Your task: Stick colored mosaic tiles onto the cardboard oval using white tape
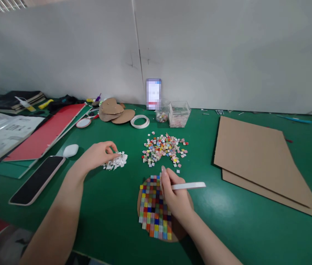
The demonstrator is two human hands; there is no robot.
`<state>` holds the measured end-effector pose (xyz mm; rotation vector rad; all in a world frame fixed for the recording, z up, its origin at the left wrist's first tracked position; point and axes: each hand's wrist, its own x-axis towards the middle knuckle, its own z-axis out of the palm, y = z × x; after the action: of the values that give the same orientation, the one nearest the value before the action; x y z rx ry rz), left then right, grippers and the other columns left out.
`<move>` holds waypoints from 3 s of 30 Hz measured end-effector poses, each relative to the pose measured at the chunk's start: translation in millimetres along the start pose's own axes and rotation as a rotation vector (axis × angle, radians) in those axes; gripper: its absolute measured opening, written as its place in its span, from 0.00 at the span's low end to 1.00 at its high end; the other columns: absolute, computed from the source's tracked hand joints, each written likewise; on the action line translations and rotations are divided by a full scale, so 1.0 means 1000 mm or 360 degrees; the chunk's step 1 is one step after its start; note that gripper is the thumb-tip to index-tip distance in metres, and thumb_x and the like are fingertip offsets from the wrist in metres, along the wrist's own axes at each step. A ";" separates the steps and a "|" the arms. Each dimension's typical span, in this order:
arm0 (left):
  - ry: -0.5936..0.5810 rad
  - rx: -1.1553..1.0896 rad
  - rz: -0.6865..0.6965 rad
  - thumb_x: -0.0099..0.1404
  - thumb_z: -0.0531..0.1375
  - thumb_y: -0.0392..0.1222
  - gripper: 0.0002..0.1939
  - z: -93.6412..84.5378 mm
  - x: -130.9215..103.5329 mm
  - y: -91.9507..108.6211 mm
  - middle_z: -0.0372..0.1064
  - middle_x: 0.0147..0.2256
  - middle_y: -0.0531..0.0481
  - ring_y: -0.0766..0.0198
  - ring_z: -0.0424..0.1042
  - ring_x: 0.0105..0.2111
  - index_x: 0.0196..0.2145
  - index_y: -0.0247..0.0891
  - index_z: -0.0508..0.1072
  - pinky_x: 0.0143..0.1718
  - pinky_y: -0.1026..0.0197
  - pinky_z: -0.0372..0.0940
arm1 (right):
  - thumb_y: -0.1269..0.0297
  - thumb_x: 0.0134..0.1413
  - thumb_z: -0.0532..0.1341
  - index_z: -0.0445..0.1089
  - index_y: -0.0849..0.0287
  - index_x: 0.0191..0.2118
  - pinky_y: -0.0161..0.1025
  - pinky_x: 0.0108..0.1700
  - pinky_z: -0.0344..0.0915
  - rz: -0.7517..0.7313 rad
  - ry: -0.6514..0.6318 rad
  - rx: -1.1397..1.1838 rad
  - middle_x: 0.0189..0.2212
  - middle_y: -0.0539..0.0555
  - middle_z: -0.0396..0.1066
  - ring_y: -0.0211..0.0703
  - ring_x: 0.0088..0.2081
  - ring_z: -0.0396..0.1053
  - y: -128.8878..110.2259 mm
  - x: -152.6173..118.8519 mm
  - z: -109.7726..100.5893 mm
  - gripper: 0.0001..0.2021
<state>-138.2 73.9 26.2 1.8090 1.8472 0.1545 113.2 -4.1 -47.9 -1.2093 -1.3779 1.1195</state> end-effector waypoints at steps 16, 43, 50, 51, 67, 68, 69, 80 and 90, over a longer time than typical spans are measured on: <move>0.0018 -0.0192 0.0063 0.61 0.48 0.52 0.17 0.003 0.001 -0.001 0.73 0.25 0.49 0.64 0.70 0.22 0.26 0.38 0.67 0.23 0.64 0.58 | 0.55 0.60 0.49 0.52 0.56 0.21 0.35 0.20 0.47 -0.0006 -0.0016 -0.0050 0.14 0.45 0.51 0.34 0.17 0.49 0.000 0.000 0.001 0.19; -0.0063 -0.0084 0.0211 0.56 0.51 0.41 0.23 0.002 -0.006 0.006 0.50 0.18 0.59 0.67 0.55 0.18 0.51 0.44 0.59 0.20 0.66 0.47 | 0.57 0.61 0.49 0.51 0.57 0.21 0.34 0.20 0.47 -0.0027 -0.0019 -0.0097 0.15 0.44 0.50 0.33 0.17 0.49 0.002 0.002 0.001 0.18; -0.0028 -0.0167 0.0169 0.59 0.48 0.43 0.15 0.005 -0.003 0.002 0.52 0.19 0.57 0.66 0.56 0.18 0.45 0.41 0.61 0.19 0.65 0.47 | 0.56 0.61 0.49 0.51 0.57 0.21 0.34 0.20 0.47 -0.0027 -0.0033 -0.0097 0.15 0.44 0.50 0.33 0.18 0.49 0.003 0.001 0.001 0.18; -0.0009 -0.0160 0.0188 0.58 0.48 0.41 0.14 0.006 -0.002 0.001 0.51 0.20 0.57 0.67 0.54 0.18 0.44 0.41 0.61 0.19 0.65 0.47 | 0.56 0.61 0.49 0.51 0.57 0.21 0.34 0.20 0.47 -0.0026 -0.0038 -0.0102 0.15 0.44 0.50 0.33 0.18 0.49 0.003 0.002 0.001 0.18; 0.0138 -0.0119 0.0201 0.64 0.47 0.52 0.12 0.016 0.003 0.011 0.60 0.22 0.54 0.65 0.61 0.20 0.33 0.42 0.61 0.19 0.64 0.50 | 0.57 0.61 0.49 0.51 0.57 0.21 0.34 0.20 0.47 -0.0052 -0.0026 -0.0119 0.15 0.44 0.50 0.33 0.18 0.48 0.005 0.002 0.001 0.18; 0.0167 -0.0099 0.0261 0.64 0.47 0.52 0.13 0.020 0.003 0.015 0.59 0.21 0.54 0.65 0.60 0.20 0.31 0.41 0.60 0.20 0.64 0.50 | 0.57 0.61 0.49 0.51 0.57 0.21 0.34 0.21 0.47 -0.0052 -0.0022 -0.0116 0.15 0.44 0.50 0.33 0.18 0.48 0.005 0.002 0.001 0.18; 0.0204 -0.0063 0.0327 0.64 0.47 0.52 0.13 0.026 0.003 0.020 0.57 0.21 0.55 0.66 0.59 0.20 0.29 0.41 0.59 0.21 0.64 0.50 | 0.57 0.61 0.49 0.51 0.57 0.21 0.34 0.21 0.47 -0.0048 -0.0016 -0.0112 0.15 0.44 0.50 0.32 0.18 0.48 0.005 0.002 0.001 0.18; 0.0730 0.0511 0.0543 0.62 0.53 0.51 0.14 0.073 0.014 0.032 0.56 0.31 0.48 0.59 0.56 0.32 0.29 0.39 0.57 0.32 0.60 0.53 | 0.58 0.61 0.50 0.51 0.57 0.21 0.34 0.20 0.46 -0.0030 0.0037 -0.0079 0.15 0.44 0.49 0.32 0.18 0.48 0.006 0.002 0.001 0.18; 0.0606 0.0521 0.0711 0.59 0.53 0.58 0.20 0.089 0.018 0.036 0.57 0.28 0.50 0.59 0.56 0.31 0.23 0.38 0.57 0.31 0.59 0.52 | 0.58 0.61 0.49 0.51 0.57 0.21 0.34 0.21 0.47 -0.0066 0.0028 -0.0147 0.15 0.44 0.50 0.33 0.18 0.49 0.004 0.003 0.001 0.18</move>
<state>-64.7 69.1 -38.1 2.5558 1.7520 0.4037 112.6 -0.5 -51.7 -1.2480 -1.4481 1.0237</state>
